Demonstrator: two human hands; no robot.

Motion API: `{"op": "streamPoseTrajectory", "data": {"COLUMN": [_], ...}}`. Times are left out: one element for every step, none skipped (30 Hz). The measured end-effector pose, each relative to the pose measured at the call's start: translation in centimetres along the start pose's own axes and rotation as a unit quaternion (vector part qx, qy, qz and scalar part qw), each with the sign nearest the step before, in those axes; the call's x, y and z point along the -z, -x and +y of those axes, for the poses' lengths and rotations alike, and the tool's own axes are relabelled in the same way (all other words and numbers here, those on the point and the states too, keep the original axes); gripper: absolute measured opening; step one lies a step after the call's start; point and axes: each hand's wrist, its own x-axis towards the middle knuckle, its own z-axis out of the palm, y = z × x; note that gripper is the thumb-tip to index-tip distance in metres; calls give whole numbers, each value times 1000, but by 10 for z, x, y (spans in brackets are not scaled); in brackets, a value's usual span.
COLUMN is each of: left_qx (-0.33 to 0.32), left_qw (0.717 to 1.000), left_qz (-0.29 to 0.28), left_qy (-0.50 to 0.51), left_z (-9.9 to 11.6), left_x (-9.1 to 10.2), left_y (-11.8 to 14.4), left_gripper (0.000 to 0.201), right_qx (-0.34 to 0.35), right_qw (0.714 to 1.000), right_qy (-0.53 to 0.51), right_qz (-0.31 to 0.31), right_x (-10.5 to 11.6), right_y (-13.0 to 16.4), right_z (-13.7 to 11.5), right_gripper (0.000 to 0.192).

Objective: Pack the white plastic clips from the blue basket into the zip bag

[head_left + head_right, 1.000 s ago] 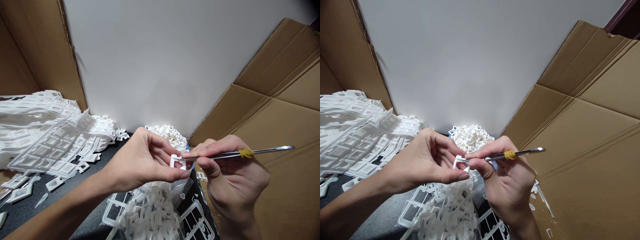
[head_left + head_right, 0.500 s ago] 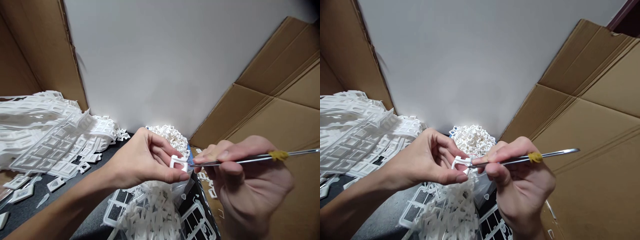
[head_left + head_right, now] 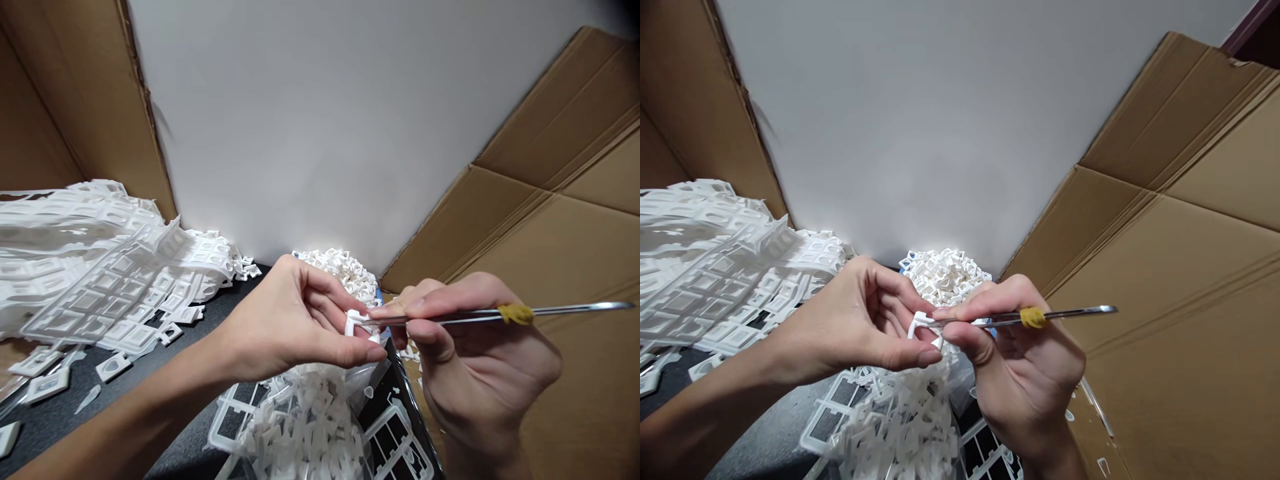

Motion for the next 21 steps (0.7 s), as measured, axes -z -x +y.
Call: {"op": "streamPoseTrajectory", "data": {"left_qx": [-3,-5,-6,-7,-7,-7,-8,-6,-3,1,3,6,9,12,14,19,23,26,25,24,23], "left_qw": [1000,1000,1000,1000,1000,1000,1000,1000,1000,1000,999,999,999,999,1000,1000,1000,999,999,999,999], "left_qz": [-1,-2,-3,-3,-2,0,1,-3,-10,-19,-27,-31,-28,-21,-14,-12,-13,-16,-21,-25,-26], "left_qy": [-2,-4,-4,-4,-5,-6,-5,-2,5,14,24,30,32,29,24,19,16,17,20,23,26], "left_z": [0,0,0,0,0,0,0,0,0,0,1,1,1,1,1,1,1,0,0,-1,-1], "left_x": [0,-1,-1,-1,-1,-1,-2,-2,-3,-3,-3,-3,-2,-2,-1,0,0,0,0,0,-1], "left_y": [0,0,0,1,1,1,2,2,2,2,2,2,1,1,0,-1,-1,-1,-1,-1,-1], "left_gripper": [39,39,39,39,38,38,39,39,38,37,37,37,38,39,41,42,42,41,41,40,40], "right_qx": [-4,-7,-10,-13,-14,-12,-11,-12,-15,-24,-39,-53,-62,-64,-60,-50,-40,-34,-33,-32,-32], "right_qw": [1000,1000,1000,1000,1000,1000,1000,1000,1000,1000,999,997,994,993,993,994,995,996,997,998,998], "right_qy": [-4,-9,-13,-15,-11,-4,4,9,7,-5,-27,-57,-84,-102,-104,-93,-72,-47,-25,-10,1], "right_qz": [1,2,1,-1,-1,-3,-3,1,6,10,10,9,9,11,19,35,52,62,64,58,48], "right_x": [0,0,0,0,-1,-1,-1,-1,-1,0,1,2,4,6,8,9,10,10,9,8,7], "right_y": [0,1,1,1,2,3,3,3,3,3,2,1,-1,-2,-3,-4,-4,-3,-2,-1,0], "right_z": [0,0,0,0,0,0,1,1,1,1,0,-1,-3,-5,-7,-8,-9,-10,-10,-9,-8], "right_gripper": [12,12,11,11,11,11,11,10,10,10,11,13,15,17,18,18,19,20,19,18,16]}}
